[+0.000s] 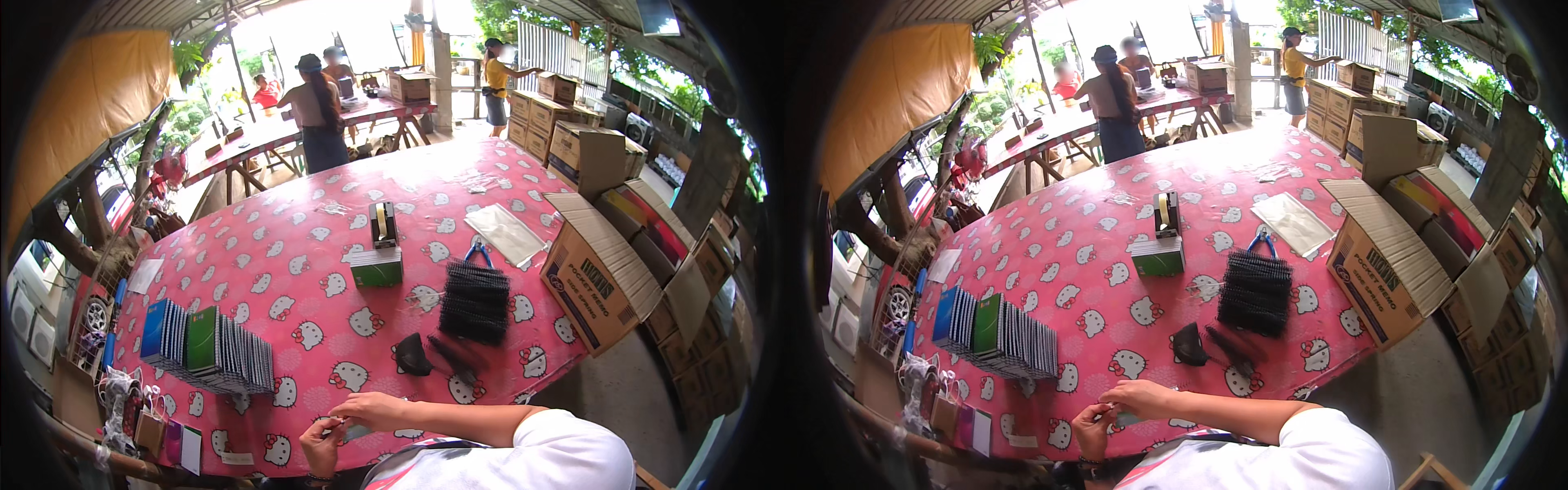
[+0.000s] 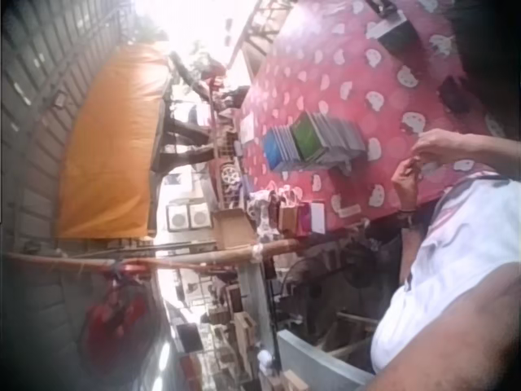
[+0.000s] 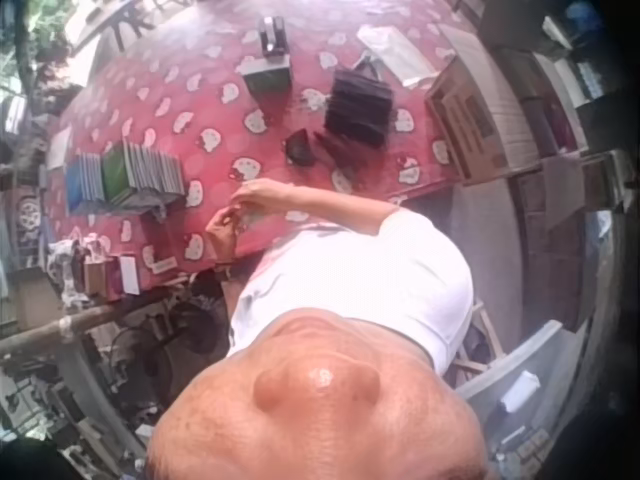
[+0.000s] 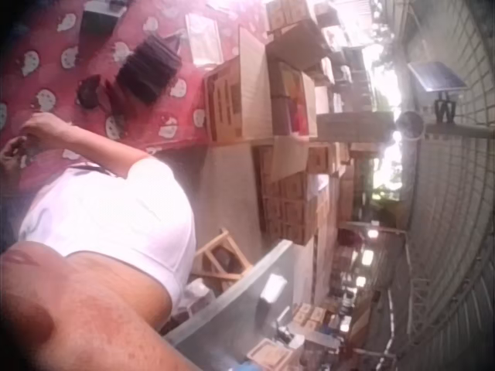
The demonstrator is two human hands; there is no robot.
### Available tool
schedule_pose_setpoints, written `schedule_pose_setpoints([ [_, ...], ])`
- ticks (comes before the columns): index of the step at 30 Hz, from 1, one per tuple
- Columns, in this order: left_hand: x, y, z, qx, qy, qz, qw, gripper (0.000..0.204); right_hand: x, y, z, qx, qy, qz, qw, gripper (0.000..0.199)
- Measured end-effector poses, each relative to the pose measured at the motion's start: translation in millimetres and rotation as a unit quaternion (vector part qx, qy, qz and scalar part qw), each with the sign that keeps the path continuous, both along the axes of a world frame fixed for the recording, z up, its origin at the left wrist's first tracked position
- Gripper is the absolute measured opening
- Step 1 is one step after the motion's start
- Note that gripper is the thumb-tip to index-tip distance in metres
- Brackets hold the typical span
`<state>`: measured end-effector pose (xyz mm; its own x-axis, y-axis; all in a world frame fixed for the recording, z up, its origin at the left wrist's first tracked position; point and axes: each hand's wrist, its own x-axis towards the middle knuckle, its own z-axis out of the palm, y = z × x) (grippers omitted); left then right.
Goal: The person assembles notebooks by manually threading plastic spiral binders through pre-punched holes in paper stacks and covers.
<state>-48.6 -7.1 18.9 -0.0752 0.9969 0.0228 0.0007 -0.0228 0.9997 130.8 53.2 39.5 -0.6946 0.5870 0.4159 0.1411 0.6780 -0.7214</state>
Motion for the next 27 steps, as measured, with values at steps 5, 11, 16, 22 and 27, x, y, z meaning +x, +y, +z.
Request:
schedule_pose_setpoints([
  [5,-4,-1,2,0.008,-0.020,-0.002,1.000,0.014,1,-2,13,-0.048,-0.018,-0.006,0.999,0.023],
  [11,0,-3,4,0.036,-0.024,0.044,0.998,0.012,-5,0,2,-0.032,-0.006,-0.005,0.999,0.022],
  [16,4,-7,6,0.049,0.016,0.054,0.997,0.011,-2,0,10,-0.051,0.006,0.004,0.999,0.020],
  [22,5,-12,13,0.072,0.140,0.082,0.984,0.009,-14,-2,4,-0.081,-0.021,-0.020,0.996,0.025],
  [27,15,-8,8,0.078,0.062,0.064,0.993,0.010,-1,-7,22,-0.177,-0.042,-0.059,0.981,0.023],
])
